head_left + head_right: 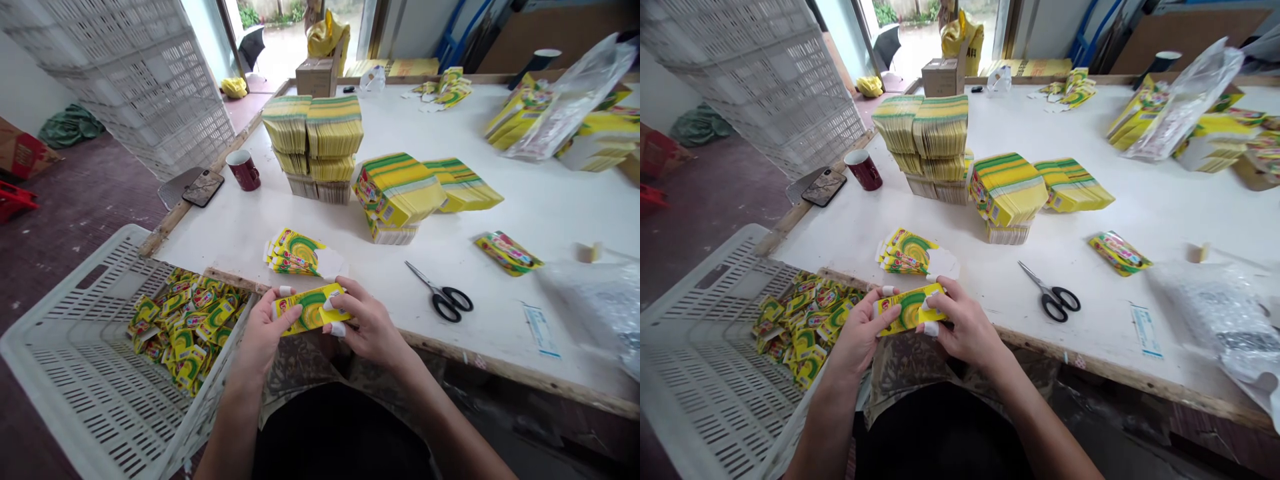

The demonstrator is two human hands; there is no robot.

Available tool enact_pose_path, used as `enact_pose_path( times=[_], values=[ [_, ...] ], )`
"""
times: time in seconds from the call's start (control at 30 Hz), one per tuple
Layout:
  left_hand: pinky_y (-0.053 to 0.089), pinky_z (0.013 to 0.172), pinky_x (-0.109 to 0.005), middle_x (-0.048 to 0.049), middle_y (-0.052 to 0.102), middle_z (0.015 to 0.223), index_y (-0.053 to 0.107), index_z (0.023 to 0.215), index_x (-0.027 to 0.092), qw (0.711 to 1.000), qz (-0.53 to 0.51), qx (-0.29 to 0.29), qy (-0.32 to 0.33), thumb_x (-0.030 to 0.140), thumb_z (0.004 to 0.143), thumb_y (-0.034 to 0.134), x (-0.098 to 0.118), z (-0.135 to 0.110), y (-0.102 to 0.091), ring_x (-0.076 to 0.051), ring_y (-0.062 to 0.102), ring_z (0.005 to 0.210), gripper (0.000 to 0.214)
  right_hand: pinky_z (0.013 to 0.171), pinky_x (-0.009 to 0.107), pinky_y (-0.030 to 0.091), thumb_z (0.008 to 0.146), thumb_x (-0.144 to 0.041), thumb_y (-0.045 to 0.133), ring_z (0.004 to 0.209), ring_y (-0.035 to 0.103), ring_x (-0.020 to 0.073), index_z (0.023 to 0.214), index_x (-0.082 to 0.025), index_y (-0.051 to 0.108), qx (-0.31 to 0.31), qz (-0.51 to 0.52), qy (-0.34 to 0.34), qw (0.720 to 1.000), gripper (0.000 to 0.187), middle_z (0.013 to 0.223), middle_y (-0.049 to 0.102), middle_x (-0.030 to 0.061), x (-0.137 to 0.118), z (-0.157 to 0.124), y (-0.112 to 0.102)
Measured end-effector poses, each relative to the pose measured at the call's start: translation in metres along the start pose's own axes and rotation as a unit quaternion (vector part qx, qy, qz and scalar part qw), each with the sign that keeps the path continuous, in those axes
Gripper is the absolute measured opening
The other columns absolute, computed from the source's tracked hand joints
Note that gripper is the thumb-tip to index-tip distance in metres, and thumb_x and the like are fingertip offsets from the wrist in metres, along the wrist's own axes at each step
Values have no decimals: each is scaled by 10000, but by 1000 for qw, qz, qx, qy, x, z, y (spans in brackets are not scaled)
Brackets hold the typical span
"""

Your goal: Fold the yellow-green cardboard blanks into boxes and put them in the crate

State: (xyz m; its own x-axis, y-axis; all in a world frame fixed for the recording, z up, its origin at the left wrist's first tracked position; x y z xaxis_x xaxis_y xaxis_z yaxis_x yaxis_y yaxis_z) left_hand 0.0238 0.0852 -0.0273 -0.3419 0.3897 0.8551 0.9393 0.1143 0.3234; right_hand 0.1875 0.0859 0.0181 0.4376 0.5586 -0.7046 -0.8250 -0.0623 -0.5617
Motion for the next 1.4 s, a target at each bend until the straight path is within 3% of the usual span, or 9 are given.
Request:
enact_pose_path(
  times=[0.23, 0.67, 0.93, 1.17, 1.4],
  values=[
    [555, 674, -260, -8, 726, 807, 516, 958, 175, 1000, -27, 9, -5, 225, 645, 805, -4, 1, 2, -146, 697, 674, 429, 818, 344, 533, 847, -410, 629, 1061, 605, 253, 999, -219, 593, -16, 3, -10, 1000, 247, 1228, 535, 159, 0, -2, 1],
    [545, 641, -253, 0, 713, 758, 522, 903, 174, 999, -38, 32, -9, 217, 602, 828, -5, -1, -2, -141, 681, 636, 432, 788, 322, 540, 845, -367, 644, 990, 607, 220, 968, -213, 612, -44, 37, -13, 998, 200, 1201, 519, 145, -1, -1, 2],
    [540, 658, -261, 8, 708, 750, 522, 909, 178, 998, -32, 49, 11, 234, 599, 825, -3, -2, 0, -145, 682, 643, 437, 811, 344, 534, 851, -380, 628, 1031, 596, 245, 987, -218, 589, -30, 16, -14, 999, 215, 1226, 495, 153, -1, -3, 7],
    [536, 691, -241, 18, 700, 768, 539, 919, 177, 996, -8, 55, 63, 231, 671, 783, 2, -5, 3, -117, 663, 672, 353, 900, 438, 515, 877, -379, 592, 1250, 475, 326, 1169, -185, 405, -41, 7, 15, 999, 397, 1378, 324, 253, -1, -10, 19],
    [548, 714, -274, 5, 710, 802, 542, 946, 183, 995, 5, 63, 79, 254, 699, 763, 0, -6, 4, -150, 683, 718, 340, 1024, 523, 418, 867, -182, 561, 1380, 329, 341, 1355, -178, 221, -62, 5, 38, 997, 595, 1461, 259, 264, 1, -10, 20]
  ],
)
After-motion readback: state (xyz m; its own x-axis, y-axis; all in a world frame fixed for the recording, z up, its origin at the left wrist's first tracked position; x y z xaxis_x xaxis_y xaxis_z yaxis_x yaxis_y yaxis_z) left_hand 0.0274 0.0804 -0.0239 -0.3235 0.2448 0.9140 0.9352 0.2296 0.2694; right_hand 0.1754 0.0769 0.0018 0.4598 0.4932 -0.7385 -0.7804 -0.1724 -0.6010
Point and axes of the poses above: each hand's wrist, its own z-axis towards the middle knuckle, its own y-axis out of the palm, x = y × z, the point moved 8 cm from there along z, towards the middle knuckle
